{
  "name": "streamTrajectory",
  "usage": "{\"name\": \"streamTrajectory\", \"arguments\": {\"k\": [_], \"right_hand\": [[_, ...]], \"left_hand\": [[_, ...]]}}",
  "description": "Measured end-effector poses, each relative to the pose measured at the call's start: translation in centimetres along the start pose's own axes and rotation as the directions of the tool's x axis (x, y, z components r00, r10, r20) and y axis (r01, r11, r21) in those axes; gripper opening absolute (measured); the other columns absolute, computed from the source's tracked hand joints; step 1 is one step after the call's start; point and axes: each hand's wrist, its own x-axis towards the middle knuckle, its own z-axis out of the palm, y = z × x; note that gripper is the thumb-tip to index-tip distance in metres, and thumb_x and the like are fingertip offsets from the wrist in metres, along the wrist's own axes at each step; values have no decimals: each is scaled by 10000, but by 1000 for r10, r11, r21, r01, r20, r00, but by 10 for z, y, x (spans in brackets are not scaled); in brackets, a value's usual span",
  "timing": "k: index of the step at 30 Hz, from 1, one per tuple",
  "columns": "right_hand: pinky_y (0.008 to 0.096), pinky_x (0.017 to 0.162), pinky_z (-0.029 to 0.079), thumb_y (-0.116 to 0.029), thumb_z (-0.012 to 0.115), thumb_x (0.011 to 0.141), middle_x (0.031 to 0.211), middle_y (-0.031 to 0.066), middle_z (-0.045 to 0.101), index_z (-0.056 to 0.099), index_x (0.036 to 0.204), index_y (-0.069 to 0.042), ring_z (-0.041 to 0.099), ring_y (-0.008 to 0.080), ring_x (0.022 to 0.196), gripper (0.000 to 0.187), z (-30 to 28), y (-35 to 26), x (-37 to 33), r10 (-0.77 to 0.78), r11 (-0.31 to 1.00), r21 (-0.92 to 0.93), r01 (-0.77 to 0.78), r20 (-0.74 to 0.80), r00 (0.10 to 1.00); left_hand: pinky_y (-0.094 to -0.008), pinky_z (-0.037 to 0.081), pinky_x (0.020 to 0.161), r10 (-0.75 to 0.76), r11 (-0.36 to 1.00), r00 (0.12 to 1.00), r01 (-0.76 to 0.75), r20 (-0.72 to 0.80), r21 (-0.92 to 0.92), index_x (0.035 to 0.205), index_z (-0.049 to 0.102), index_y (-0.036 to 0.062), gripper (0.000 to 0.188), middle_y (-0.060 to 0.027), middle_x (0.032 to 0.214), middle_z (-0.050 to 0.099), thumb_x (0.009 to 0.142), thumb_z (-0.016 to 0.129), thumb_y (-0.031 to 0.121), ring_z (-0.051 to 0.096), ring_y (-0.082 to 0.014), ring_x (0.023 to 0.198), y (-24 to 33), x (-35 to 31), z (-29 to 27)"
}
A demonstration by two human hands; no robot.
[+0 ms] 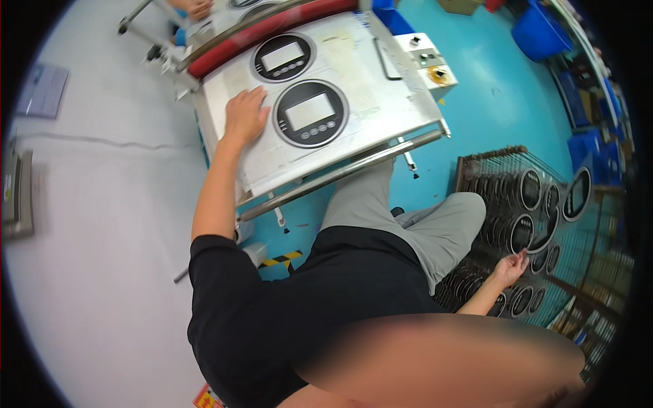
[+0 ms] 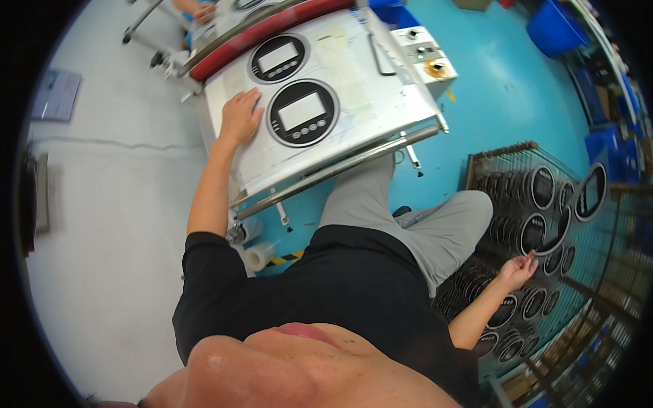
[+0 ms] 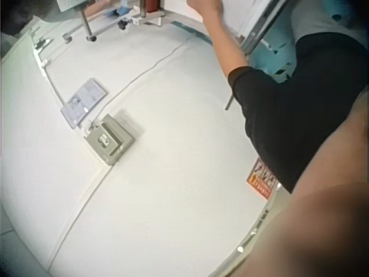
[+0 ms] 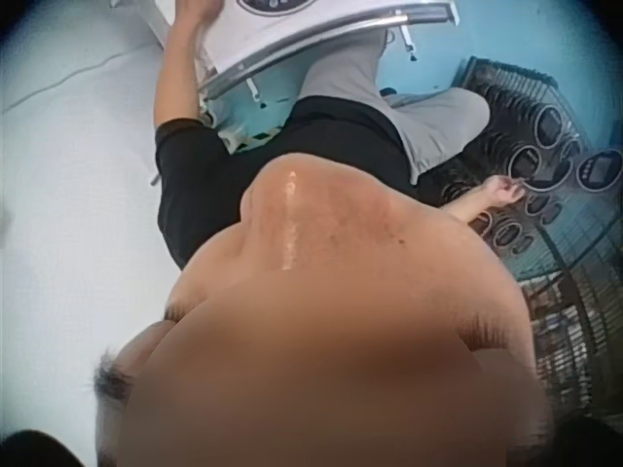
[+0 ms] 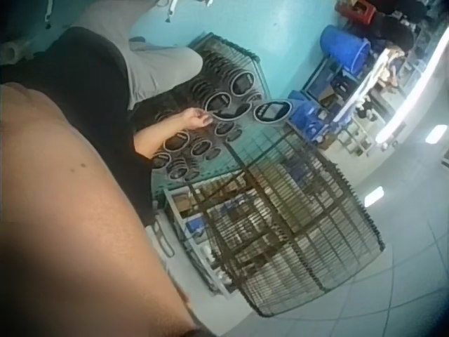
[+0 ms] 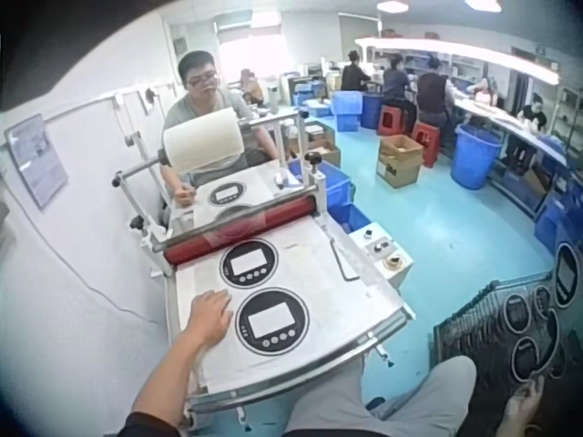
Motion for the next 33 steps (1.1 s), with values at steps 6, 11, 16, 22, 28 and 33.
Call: {"name": "streamTrajectory", "arguments": {"k": [6, 11, 16, 22, 28, 33], "right_hand": [[224, 623, 519, 44, 518, 864, 938, 96, 596, 509, 1149, -62, 567, 142, 709, 304, 52, 25, -56, 202, 979, -9, -203, 139, 970], [214, 568, 483, 9, 541, 859, 962, 75, 605, 520, 1133, -66, 576, 98, 718, 285, 87, 61, -139, 362, 932, -109, -346, 228, 904], [269, 536, 522, -114, 591, 869, 917, 100, 633, 489, 1172, -47, 598, 132, 616, 327, 107, 62, -188, 538, 833, -295, -469, 227, 812], [278, 619, 536, -144, 541, 906, 1044, 119, 622, 463, 1218, -41, 627, 142, 738, 338, 79, 32, -168, 472, 874, -307, -378, 345, 811], [268, 635, 511, -163, 566, 877, 884, 67, 610, 563, 1027, -56, 599, 143, 729, 184, -72, -94, -33, 13, 959, -281, -34, -75, 997], [425, 787, 537, -151, 576, 836, 915, 134, 618, 535, 1065, -30, 620, 285, 911, 263, -267, -167, 51, -225, 974, -116, 194, -437, 871]], "left_hand": [[-464, 345, 990, -46, 994, 997, 51, -54, 97, 1162, 527, -33, 423, -233, 1209, 525, 792, 597, 159, 457, -382, 1155, -9, -8, -1], [-380, 386, 971, -72, 797, 978, 175, 196, -578, 1227, 483, -65, 409, -229, 1233, 519, 929, 462, 214, 500, -340, 1139, 167, 3, 3], [-247, 505, 680, 244, -111, 904, 384, 350, -917, 1394, 243, 3, 462, -169, 1276, 506, 993, 334, 212, 602, -140, 855, 333, 5, -30], [-182, 435, 474, 169, 54, 929, 325, 329, -944, 1357, 302, 11, 424, -160, 1155, 599, 967, 401, 144, 504, -75, 541, 363, 19, -22], [-153, 307, 492, 114, 307, 960, 211, 255, -928, 1178, 544, -44, 295, -17, 1131, 579, 930, 452, 87, 348, -33, 551, 360, 24, -4], [-167, 323, 510, 80, 399, 953, 237, 291, -886, 1098, 604, -36, 254, -4, 1328, 420, 918, 464, 76, 384, -25, 599, 308, 37, -3]]}}
